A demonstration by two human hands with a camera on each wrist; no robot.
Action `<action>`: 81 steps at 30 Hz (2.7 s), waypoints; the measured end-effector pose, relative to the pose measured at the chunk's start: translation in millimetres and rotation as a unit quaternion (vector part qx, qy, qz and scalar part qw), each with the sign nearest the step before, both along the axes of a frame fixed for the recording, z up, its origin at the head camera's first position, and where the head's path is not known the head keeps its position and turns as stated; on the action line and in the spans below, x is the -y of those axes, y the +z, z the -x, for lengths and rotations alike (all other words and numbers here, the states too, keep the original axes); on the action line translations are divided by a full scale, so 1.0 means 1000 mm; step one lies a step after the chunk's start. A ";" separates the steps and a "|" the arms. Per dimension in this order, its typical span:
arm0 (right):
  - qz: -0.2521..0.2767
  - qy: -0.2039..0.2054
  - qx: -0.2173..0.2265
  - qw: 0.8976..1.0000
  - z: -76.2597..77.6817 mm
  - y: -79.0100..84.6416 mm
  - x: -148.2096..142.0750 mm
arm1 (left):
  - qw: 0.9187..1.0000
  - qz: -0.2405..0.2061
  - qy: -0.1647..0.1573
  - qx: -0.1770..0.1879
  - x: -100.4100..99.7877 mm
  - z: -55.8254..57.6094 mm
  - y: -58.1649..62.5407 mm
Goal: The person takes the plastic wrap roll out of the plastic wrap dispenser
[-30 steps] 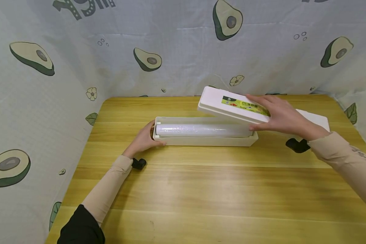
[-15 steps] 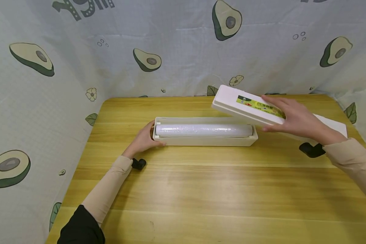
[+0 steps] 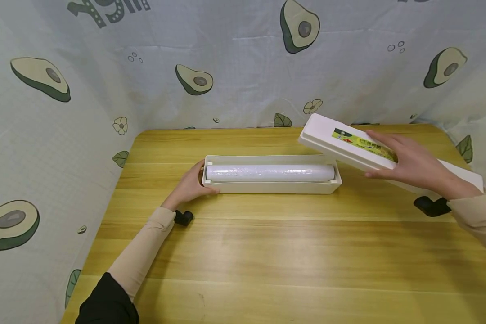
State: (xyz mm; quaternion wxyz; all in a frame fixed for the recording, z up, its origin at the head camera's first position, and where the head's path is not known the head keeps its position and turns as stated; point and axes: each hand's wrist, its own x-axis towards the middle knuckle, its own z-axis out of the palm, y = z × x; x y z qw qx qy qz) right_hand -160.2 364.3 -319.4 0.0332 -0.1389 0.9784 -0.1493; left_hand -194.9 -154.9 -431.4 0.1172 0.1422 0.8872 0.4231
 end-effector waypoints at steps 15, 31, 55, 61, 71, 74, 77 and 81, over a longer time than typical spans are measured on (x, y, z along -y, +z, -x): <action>-0.005 -0.034 0.000 0.999 -0.009 -0.005 -0.018 | 1.000 -0.007 0.001 0.002 0.000 0.000 0.000; -0.020 -0.055 -0.002 0.998 -0.013 -0.015 -0.040 | 1.000 -0.016 0.000 -0.002 -0.001 0.000 -0.001; -0.037 -0.100 0.013 0.994 -0.021 -0.046 -0.075 | 1.000 -0.019 -0.001 0.003 0.000 0.000 -0.001; -0.041 -0.122 0.032 0.991 -0.023 -0.058 -0.085 | 1.000 -0.015 0.000 -0.001 0.000 0.000 0.000; -0.044 -0.134 0.048 0.989 -0.024 -0.075 -0.091 | 1.000 -0.020 -0.003 0.001 0.001 0.000 0.000; -0.040 -0.129 0.053 0.989 -0.025 -0.078 -0.092 | 1.000 -0.019 -0.002 0.002 0.000 0.001 0.000; -0.035 -0.125 0.051 0.990 -0.025 -0.082 -0.093 | 1.000 -0.020 -0.003 0.003 0.000 0.001 0.000; -0.029 -0.122 0.051 0.991 -0.026 -0.086 -0.093 | 1.000 -0.021 -0.003 0.004 0.000 0.001 0.000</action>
